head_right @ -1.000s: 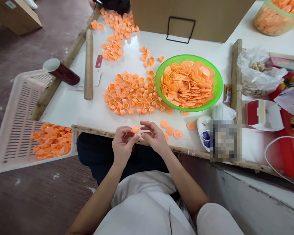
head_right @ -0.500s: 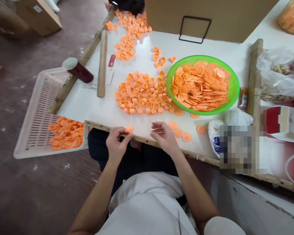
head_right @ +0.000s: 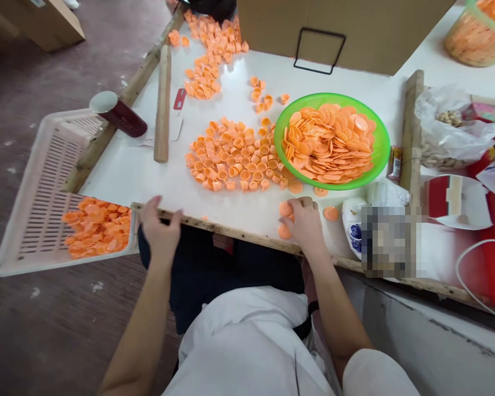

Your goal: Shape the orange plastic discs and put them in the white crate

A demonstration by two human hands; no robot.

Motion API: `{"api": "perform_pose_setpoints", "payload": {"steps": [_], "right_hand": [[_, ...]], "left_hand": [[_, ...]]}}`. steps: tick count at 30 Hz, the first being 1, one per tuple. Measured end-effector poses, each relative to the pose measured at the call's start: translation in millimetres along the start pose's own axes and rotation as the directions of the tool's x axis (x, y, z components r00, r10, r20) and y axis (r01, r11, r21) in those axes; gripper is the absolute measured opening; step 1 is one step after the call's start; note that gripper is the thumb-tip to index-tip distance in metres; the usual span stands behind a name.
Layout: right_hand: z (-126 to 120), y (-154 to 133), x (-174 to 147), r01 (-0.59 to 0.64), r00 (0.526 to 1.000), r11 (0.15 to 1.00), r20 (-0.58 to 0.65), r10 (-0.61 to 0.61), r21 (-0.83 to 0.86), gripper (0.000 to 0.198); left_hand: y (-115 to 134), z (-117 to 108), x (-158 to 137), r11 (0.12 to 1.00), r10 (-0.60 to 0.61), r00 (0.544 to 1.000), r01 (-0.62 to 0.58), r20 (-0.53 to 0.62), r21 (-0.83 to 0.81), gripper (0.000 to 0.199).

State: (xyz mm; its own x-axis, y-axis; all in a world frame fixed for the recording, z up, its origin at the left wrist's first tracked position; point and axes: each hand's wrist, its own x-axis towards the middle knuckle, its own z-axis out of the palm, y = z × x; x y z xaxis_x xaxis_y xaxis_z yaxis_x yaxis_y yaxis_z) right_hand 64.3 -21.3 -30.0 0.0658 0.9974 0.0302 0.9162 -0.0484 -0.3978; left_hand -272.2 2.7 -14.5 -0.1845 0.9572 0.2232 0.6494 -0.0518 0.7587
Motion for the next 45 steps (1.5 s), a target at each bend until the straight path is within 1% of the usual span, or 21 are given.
{"api": "perform_pose_setpoints", "payload": {"steps": [2, 5, 8, 11, 14, 16, 18, 20, 22, 24, 26, 27, 28, 29, 31, 34, 36, 38, 41, 45], "right_hand": [[-0.1, -5.7, 1.6, 0.009, 1.0, 0.999, 0.03, -0.008, -0.036, 0.034], [-1.0, -10.1, 4.5, -0.006, 0.999, 1.0, 0.034, 0.007, -0.015, 0.029], [0.3, -9.5, 5.6, -0.026, 0.999, 0.998, 0.038, 0.024, 0.058, 0.026], [2.2, -7.6, 3.5, -0.052, 0.998, 0.991, 0.05, 0.046, 0.127, 0.025], [2.1, -6.2, 0.1, -0.085, 0.996, 0.97, 0.055, 0.074, 0.228, 0.025], [2.0, -6.0, -1.6, -0.117, 0.993, 0.932, 0.057, 0.104, 0.343, 0.023], [2.7, -7.4, -2.3, -0.147, 0.989, 0.861, 0.053, 0.139, 0.487, 0.021], [4.0, -12.4, -2.4, -0.16, 0.985, 0.758, 0.049, 0.167, 0.633, 0.023], [4.9, -22.5, -2.3, -0.161, 0.983, 0.625, 0.067, 0.171, 0.764, 0.027], [4.0, -37.3, -2.2, -0.156, 0.987, 0.467, 0.116, 0.114, 0.87, 0.028], [1.2, -53.9, -2.3, -0.154, 0.988, 0.321, 0.156, 0.019, 0.935, 0.028], [-0.6, -61.6, -2.5, -0.154, 0.986, 0.269, 0.165, -0.019, 0.951, 0.027], [-2.4, -68.2, -2.9, -0.154, 0.985, 0.235, 0.168, -0.043, 0.96, 0.028], [-4.1, -73.3, -3.4, -0.152, 0.984, 0.217, 0.167, -0.053, 0.964, 0.028], [-6.4, -79.0, -4.7, -0.15, 0.986, 0.213, 0.163, -0.045, 0.965, 0.029], [-6.1, -78.9, -7.5, -0.145, 0.988, 0.229, 0.153, -0.018, 0.963, 0.031], [-4.3, -77.2, -9.6, -0.144, 0.989, 0.24, 0.15, -0.008, 0.96, 0.03], [-2.3, -76.7, -11.5, -0.14, 0.989, 0.244, 0.149, -0.017, 0.96, 0.03], [-1.3, -78.3, -13.2, -0.124, 0.99, 0.234, 0.135, -0.03, 0.964, 0.029], [-2.6, -80.4, -13.5, -0.115, 0.992, 0.226, 0.124, -0.025, 0.967, 0.029]], "left_hand": [[19.5, 32.1, 5.7, 0.999, 0.034, 0.998, -0.033, 0.048, -0.007, 0.038], [35.9, 64.1, 21.1, 0.997, 0.079, 0.99, -0.077, 0.12, -0.018, 0.035], [45.3, 85.1, 36.4, 0.993, 0.119, 0.974, -0.115, 0.195, -0.031, 0.035], [51.6, 97.4, 45.1, 0.99, 0.137, 0.962, -0.132, 0.235, -0.038, 0.032], [53.7, 97.3, 46.4, 0.99, 0.143, 0.957, -0.137, 0.254, -0.043, 0.02], [54.9, 91.3, 43.3, 0.989, 0.143, 0.962, -0.131, 0.234, -0.068, 0.014], [59.3, 83.5, 36.4, 0.984, 0.119, 0.973, -0.089, 0.195, -0.156, 0.015], [68.0, 77.2, 25.3, 0.945, 0.063, 0.98, 0.001, 0.188, -0.327, 0.019], [79.4, 74.2, 10.6, 0.842, -0.001, 0.969, 0.134, 0.247, -0.522, 0.023], [89.9, 74.6, -5.7, 0.696, -0.061, 0.942, 0.278, 0.331, -0.663, 0.025], [96.6, 76.6, -20.7, 0.561, -0.118, 0.904, 0.403, 0.412, -0.724, 0.026], [98.3, 77.3, -26.8, 0.508, -0.141, 0.885, 0.449, 0.443, -0.735, 0.025], [99.2, 77.6, -31.9, 0.466, -0.158, 0.871, 0.481, 0.465, -0.743, 0.024], [99.6, 77.2, -35.8, 0.433, -0.169, 0.861, 0.502, 0.48, -0.749, 0.023], [99.8, 74.3, -40.5, 0.39, -0.173, 0.851, 0.521, 0.496, -0.759, 0.026], [101.3, 67.7, -43.1, 0.36, -0.16, 0.838, 0.542, 0.522, -0.759, 0.03], [102.8, 64.6, -44.1, 0.363, -0.161, 0.835, 0.546, 0.527, -0.755, 0.029], [104.2, 63.7, -45.3, 0.381, -0.171, 0.845, 0.531, 0.507, -0.757, 0.026], [105.4, 64.8, -47.2, 0.408, -0.181, 0.862, 0.504, 0.474, -0.762, 0.025], [105.0, 66.6, -48.1, 0.41, -0.186, 0.864, 0.501, 0.468, -0.762, 0.025]]}}
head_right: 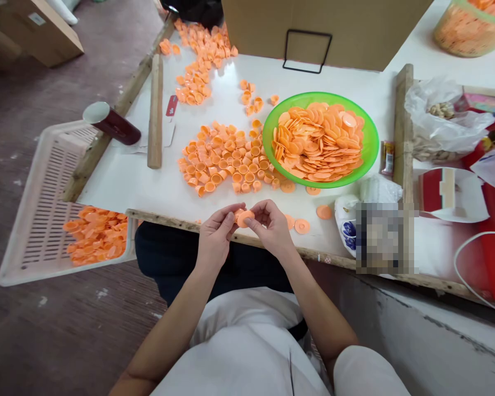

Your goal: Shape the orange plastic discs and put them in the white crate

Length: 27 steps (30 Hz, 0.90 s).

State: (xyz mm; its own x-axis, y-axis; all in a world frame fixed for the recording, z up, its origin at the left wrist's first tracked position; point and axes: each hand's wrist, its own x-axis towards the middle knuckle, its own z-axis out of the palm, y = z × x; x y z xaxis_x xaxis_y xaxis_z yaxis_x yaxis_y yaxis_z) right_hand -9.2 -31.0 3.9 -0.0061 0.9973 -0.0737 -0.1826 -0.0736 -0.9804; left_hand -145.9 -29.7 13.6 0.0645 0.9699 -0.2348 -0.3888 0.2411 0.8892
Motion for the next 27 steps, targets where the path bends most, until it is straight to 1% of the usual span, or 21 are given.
{"api": "perform_pose_setpoints", "payload": {"steps": [6, 10, 15, 23, 27], "right_hand": [[-0.2, 0.7, -0.5, -0.005, 1.0, 1.0, 0.009, 0.005, -0.017, 0.031], [1.9, 1.5, -0.5, -0.011, 1.0, 1.0, 0.027, 0.012, -0.014, 0.031], [4.1, -1.0, 1.1, -0.035, 0.999, 0.999, -0.031, 0.033, -0.04, 0.03], [3.1, 1.6, 3.4, -0.049, 0.998, 0.998, -0.037, 0.048, -0.027, 0.03], [4.4, 1.3, 3.7, -0.064, 0.997, 0.998, -0.039, 0.062, -0.027, 0.031]], "left_hand": [[-4.4, -1.8, 3.5, 1.0, -0.002, 0.999, 0.002, -0.033, 0.01, 0.025], [-8.2, -2.1, 4.1, 0.999, -0.038, 0.999, 0.038, -0.031, 0.002, 0.024], [-9.7, -0.8, 2.9, 0.996, -0.088, 0.996, 0.087, -0.007, -0.033, 0.025], [-9.9, -2.5, 2.9, 0.998, -0.053, 0.999, 0.053, -0.01, -0.034, 0.024], [-7.5, -2.8, 2.8, 0.998, -0.055, 0.998, 0.054, -0.025, -0.022, 0.025]]}}
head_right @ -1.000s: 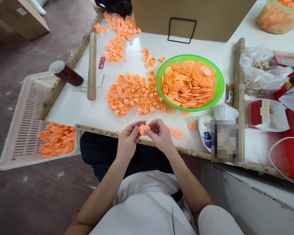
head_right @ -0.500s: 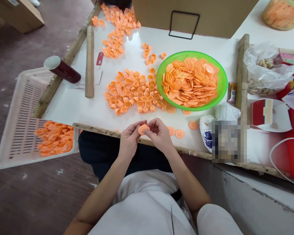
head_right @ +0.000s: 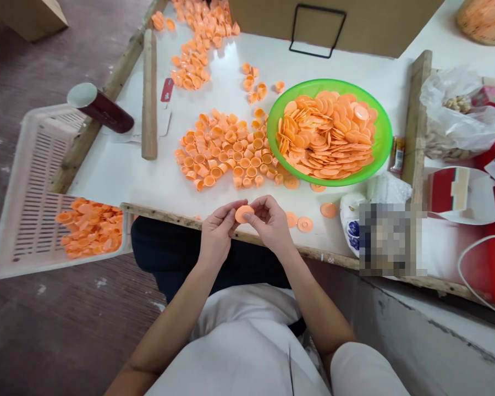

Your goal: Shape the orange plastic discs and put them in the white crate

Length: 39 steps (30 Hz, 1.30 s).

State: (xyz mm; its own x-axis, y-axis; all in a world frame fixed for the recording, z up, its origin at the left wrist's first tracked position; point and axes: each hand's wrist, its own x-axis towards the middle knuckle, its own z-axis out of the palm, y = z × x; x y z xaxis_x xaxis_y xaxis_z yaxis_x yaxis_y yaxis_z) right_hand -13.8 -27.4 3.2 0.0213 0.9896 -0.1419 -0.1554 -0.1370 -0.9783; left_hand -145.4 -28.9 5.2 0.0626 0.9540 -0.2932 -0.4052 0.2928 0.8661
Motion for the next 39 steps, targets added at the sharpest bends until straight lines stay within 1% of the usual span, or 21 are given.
{"api": "perform_pose_setpoints", "payload": {"steps": [3, 8, 12, 15, 19, 22, 27, 30, 32, 34, 36, 39], "right_hand": [[0.9, -1.8, -0.1, 0.001, 1.0, 1.0, -0.004, -0.001, -0.005, 0.032], [1.7, -4.9, -0.6, 0.013, 1.0, 1.0, -0.003, -0.013, 0.001, 0.034], [0.9, -4.9, -1.1, 0.024, 1.0, 0.999, -0.016, -0.024, 0.021, 0.032], [0.1, -2.4, -1.6, 0.027, 1.0, 0.999, 0.004, -0.027, 0.035, 0.032], [1.5, 2.3, -3.5, 0.016, 0.999, 0.998, 0.042, -0.018, 0.056, 0.036], [4.0, 2.9, -5.5, 0.023, 0.999, 0.996, 0.038, -0.026, 0.086, 0.036], [3.1, -2.4, -6.5, 0.038, 0.999, 0.995, -0.028, -0.036, 0.093, 0.034], [0.3, -2.1, -5.7, 0.028, 0.999, 0.993, -0.018, -0.026, 0.113, 0.031], [-0.8, 0.8, -5.0, 0.029, 1.0, 0.987, 0.005, -0.03, 0.156, 0.029], [-1.0, 4.2, -4.4, 0.026, 0.999, 0.978, 0.027, -0.032, 0.209, 0.028], [-1.0, 6.8, -4.4, 0.015, 0.998, 0.964, 0.047, -0.028, 0.266, 0.027], [-1.5, 8.4, -6.1, -0.014, 0.998, 0.938, 0.064, -0.009, 0.345, 0.027]], "left_hand": [[1.1, 0.5, 0.2, 1.0, 0.004, 1.0, -0.004, -0.007, -0.002, 0.025], [2.2, 1.0, -0.4, 0.999, 0.046, 0.999, -0.045, -0.011, 0.031, 0.024], [4.6, 2.5, -2.9, 0.997, 0.071, 0.997, -0.072, 0.039, 0.034, 0.028], [5.2, 3.7, -4.4, 0.995, 0.09, 0.993, -0.093, 0.072, 0.035, 0.031], [4.4, 4.9, -5.0, 0.992, 0.124, 0.992, -0.124, 0.018, 0.027, 0.03], [4.5, 6.6, -5.6, 0.987, 0.159, 0.987, -0.159, -0.01, 0.022, 0.027], [2.8, 6.7, -7.3, 0.987, 0.156, 0.985, -0.158, 0.072, 0.027, 0.031], [0.7, 3.4, -9.3, 0.985, 0.162, 0.981, -0.167, 0.107, 0.041, 0.036], [0.4, 0.9, -11.7, 0.983, 0.172, 0.979, -0.178, 0.113, 0.04, 0.034], [0.8, -1.1, -14.5, 0.982, 0.178, 0.979, -0.183, 0.095, 0.046, 0.031], [1.6, -2.5, -17.3, 0.979, 0.194, 0.98, -0.197, 0.051, 0.061, 0.028], [3.4, -2.8, -21.0, 0.96, 0.264, 0.964, -0.258, -0.039, 0.11, 0.026]]}}
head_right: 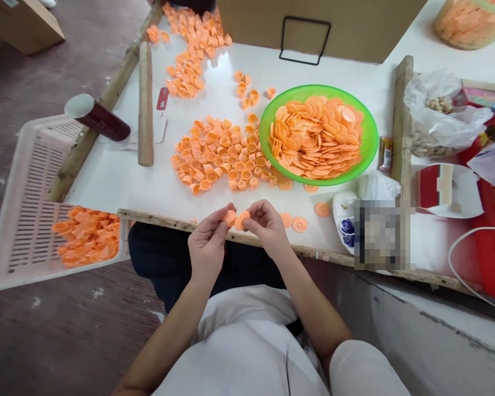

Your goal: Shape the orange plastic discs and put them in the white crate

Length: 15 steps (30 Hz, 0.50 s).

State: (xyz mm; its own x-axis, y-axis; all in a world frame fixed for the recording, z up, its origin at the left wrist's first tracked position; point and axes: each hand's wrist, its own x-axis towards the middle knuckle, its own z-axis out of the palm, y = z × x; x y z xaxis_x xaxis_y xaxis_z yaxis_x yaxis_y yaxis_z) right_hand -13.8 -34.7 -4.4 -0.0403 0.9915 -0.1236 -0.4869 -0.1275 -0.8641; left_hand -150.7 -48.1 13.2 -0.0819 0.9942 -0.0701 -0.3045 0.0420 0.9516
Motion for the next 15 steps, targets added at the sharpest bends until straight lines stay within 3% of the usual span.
{"api": "perform_pose_setpoints", "payload": {"steps": [4, 10, 15], "right_hand": [[0.1, 2.2, -4.5, -0.011, 1.0, 0.996, -0.005, 0.012, 0.083, 0.026], [11.8, 6.5, -8.3, -0.023, 0.996, 0.976, 0.085, 0.005, 0.218, 0.026], [21.3, 4.1, -9.9, -0.063, 0.994, 0.967, 0.107, 0.038, 0.249, 0.029]], "left_hand": [[5.4, 2.1, -4.9, 0.987, 0.112, 0.992, -0.106, -0.049, 0.121, 0.027], [8.9, 6.2, -16.7, 0.933, 0.26, 0.964, -0.265, 0.052, 0.243, 0.032], [8.2, 6.0, -19.4, 0.845, 0.397, 0.911, -0.409, 0.109, 0.344, 0.038]]}}
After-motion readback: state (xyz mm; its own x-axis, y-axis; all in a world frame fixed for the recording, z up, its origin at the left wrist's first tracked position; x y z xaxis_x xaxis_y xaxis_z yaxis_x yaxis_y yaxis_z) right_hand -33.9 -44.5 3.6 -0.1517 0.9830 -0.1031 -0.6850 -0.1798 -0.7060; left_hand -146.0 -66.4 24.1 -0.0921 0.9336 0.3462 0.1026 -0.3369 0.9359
